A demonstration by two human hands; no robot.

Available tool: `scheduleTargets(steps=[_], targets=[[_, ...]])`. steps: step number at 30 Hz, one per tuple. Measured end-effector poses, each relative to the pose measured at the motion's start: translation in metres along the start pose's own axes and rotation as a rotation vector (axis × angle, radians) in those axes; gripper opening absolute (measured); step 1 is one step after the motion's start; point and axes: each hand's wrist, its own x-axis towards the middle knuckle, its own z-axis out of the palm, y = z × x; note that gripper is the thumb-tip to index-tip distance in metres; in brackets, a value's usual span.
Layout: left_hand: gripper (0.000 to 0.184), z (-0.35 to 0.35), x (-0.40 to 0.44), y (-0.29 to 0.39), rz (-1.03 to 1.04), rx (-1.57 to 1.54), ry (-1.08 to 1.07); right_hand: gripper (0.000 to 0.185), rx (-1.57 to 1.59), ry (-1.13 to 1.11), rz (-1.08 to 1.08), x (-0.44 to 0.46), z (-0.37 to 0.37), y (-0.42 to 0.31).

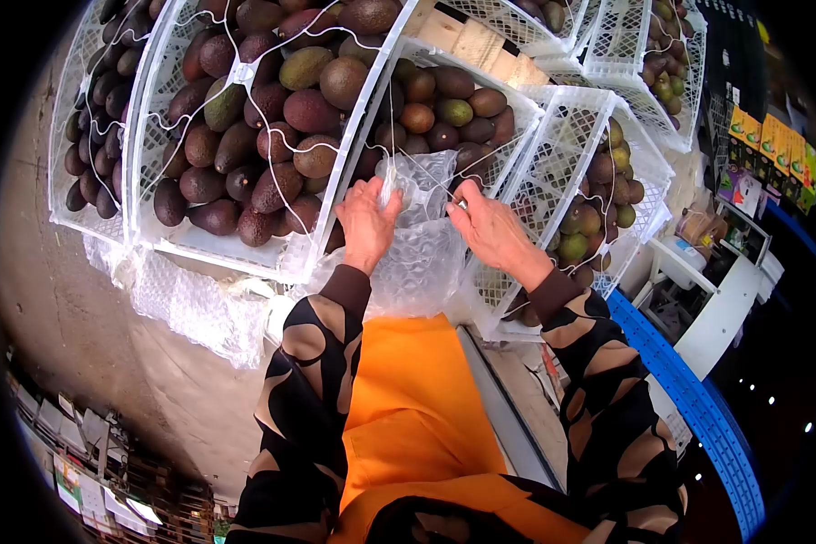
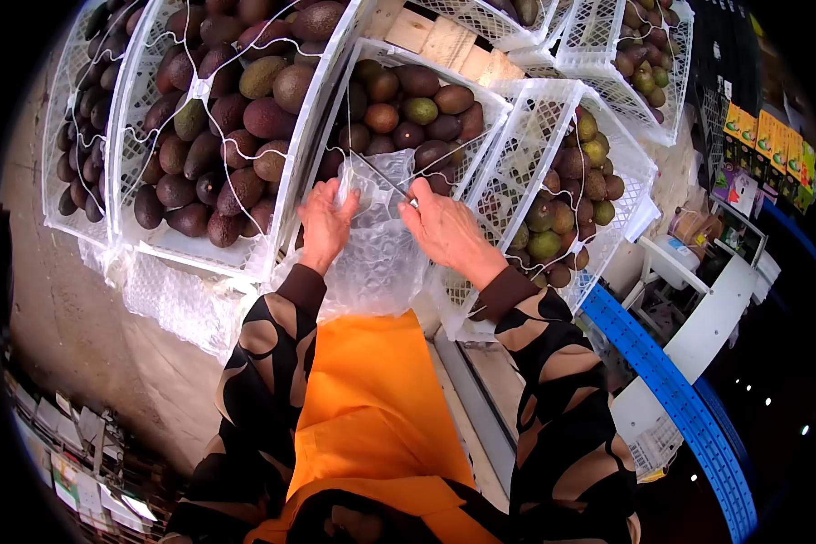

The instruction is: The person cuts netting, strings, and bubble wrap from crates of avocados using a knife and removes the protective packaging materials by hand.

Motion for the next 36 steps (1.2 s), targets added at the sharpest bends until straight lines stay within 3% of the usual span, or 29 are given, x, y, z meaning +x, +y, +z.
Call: scheduleTargets(steps=[4,10,16,24,28,29,31,34,36], targets=[[0.017,-0.007,-0.005,0.01,0.315,0.041,0.341,0.024,-0.166,-0.022,-0.093,-0.001,0.001,-0.011],[0.018,0.006,-0.01,-0.005,0.051,-0.179,0.021,0.024,-0.291,-0.085,-0.05,0.005,0.004,-0.034],[0.021,0.002,-0.018,0.0,0.064,-0.151,0.115,0.022,-0.473,0.007,-0.059,0.011,0.017,-0.038],[0.021,0.002,-0.018,0.0,0.062,-0.185,0.09,0.019,-0.477,-0.053,-0.003,0.005,0.019,-0.046],[0.021,-0.016,-0.028,0.016,0.05,-0.168,-0.014,0.019,-0.515,0.012,0.023,0.044,0.046,-0.011],[0.023,-0.011,-0.056,0.016,0.174,-0.145,0.018,0.02,-0.541,0.033,0.048,0.055,0.052,-0.001],[0.032,-0.014,-0.099,0.003,0.155,-0.196,0.034,0.023,-0.499,0.053,0.009,0.055,0.05,-0.006],[0.047,-0.037,-0.128,-0.002,0.271,-0.156,-0.046,0.025,-0.388,0.074,0.109,0.012,0.036,-0.037],[0.059,-0.038,-0.158,-0.011,0.308,-0.095,0.022,0.027,-0.223,0.192,0.201,-0.015,0.03,-0.035]])
